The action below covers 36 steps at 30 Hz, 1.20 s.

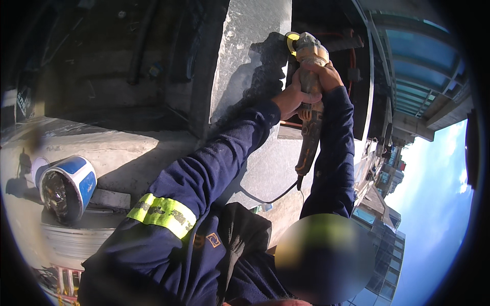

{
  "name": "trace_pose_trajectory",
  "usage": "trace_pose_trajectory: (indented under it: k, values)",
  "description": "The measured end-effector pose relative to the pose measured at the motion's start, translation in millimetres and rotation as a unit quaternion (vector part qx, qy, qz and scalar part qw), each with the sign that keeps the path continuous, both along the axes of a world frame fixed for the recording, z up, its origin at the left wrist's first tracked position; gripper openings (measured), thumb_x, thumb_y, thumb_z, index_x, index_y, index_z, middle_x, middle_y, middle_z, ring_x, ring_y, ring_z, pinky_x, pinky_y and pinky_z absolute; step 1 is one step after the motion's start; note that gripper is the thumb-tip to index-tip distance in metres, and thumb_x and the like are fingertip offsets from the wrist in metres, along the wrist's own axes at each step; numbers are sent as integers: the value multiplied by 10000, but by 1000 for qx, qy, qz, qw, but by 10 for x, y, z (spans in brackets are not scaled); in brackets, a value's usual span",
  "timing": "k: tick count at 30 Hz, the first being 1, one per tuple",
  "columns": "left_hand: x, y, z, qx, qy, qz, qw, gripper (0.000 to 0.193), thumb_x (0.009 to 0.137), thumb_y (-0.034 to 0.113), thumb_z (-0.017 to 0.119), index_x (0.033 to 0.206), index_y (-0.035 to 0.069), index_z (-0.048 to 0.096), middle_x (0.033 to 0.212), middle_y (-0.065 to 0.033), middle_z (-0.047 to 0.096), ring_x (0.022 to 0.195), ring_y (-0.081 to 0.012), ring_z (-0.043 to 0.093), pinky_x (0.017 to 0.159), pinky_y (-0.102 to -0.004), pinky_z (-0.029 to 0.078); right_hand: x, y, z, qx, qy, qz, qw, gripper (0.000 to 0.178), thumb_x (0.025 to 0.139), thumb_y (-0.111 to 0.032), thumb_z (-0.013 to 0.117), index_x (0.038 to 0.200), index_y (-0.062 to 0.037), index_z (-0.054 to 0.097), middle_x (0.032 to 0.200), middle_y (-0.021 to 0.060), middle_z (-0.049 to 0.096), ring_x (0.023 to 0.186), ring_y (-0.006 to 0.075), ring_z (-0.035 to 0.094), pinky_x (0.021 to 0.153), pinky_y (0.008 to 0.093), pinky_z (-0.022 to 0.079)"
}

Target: The person uses an angle grinder to smooth the surface of a large stone slab. The person holds the tool with both hands and moves it along the slab's surface, generating dust.

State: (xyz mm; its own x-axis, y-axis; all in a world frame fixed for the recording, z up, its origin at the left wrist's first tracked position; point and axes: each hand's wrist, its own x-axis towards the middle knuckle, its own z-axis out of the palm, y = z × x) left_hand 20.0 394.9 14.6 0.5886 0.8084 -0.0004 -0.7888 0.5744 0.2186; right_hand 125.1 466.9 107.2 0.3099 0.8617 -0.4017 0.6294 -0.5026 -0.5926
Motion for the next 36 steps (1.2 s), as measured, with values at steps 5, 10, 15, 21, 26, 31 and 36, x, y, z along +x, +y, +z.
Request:
trace_pose_trajectory:
  k: [5,10,15,21,26,31,36]
  values:
    - [3,-41,-3,1,7,-12,1000,991,869,29,718,1560,160,19,1378,-136,428,1271,-286,504,1024,-490,487,19,4,-28,-4,15,15,1000,775,735,-234,834,1313,64,413,1125,178,627,955,259,667,834,354,555]
    - [51,-271,13,1,7,-17,1000,992,870,15,708,1562,163,13,1367,-135,432,1263,-282,510,1009,-485,499,-2,-304,30,15,39,-3,999,760,727,-197,839,1303,47,408,1101,172,622,946,257,662,827,358,552]
    - [48,-216,7,8,12,-4,1000,955,866,-1,696,1559,155,58,1356,-139,444,1260,-282,513,1008,-493,500,-24,-276,25,29,40,13,999,804,745,-250,828,1353,53,397,1145,176,629,963,244,663,853,354,553]
    - [19,69,0,2,-3,7,1000,929,865,16,700,1555,148,92,1337,-137,459,1215,-296,551,950,-510,540,122,155,-114,19,-1,34,999,798,714,-267,847,1308,62,427,1109,170,630,958,248,662,845,346,548]
    - [-11,-37,3,1,1,-11,1000,925,870,11,689,1554,162,85,1316,-144,474,1179,-312,578,926,-523,558,196,57,-140,7,-17,21,1000,861,693,-289,858,1316,87,397,1109,180,624,972,260,661,844,343,547]
    - [2,-193,-2,-5,6,-11,1000,895,872,5,682,1545,164,113,1296,-139,491,1177,-309,581,931,-517,556,90,-182,-123,39,2,12,999,754,735,-232,839,1305,47,430,1109,151,637,943,240,668,833,350,558]
    - [50,-9,-46,-1,7,9,1000,864,869,12,687,1539,148,158,1310,-129,492,1204,-293,564,963,-507,528,78,4,-139,48,16,4,999,715,734,-223,830,1289,49,471,1095,147,648,932,234,671,825,352,559]
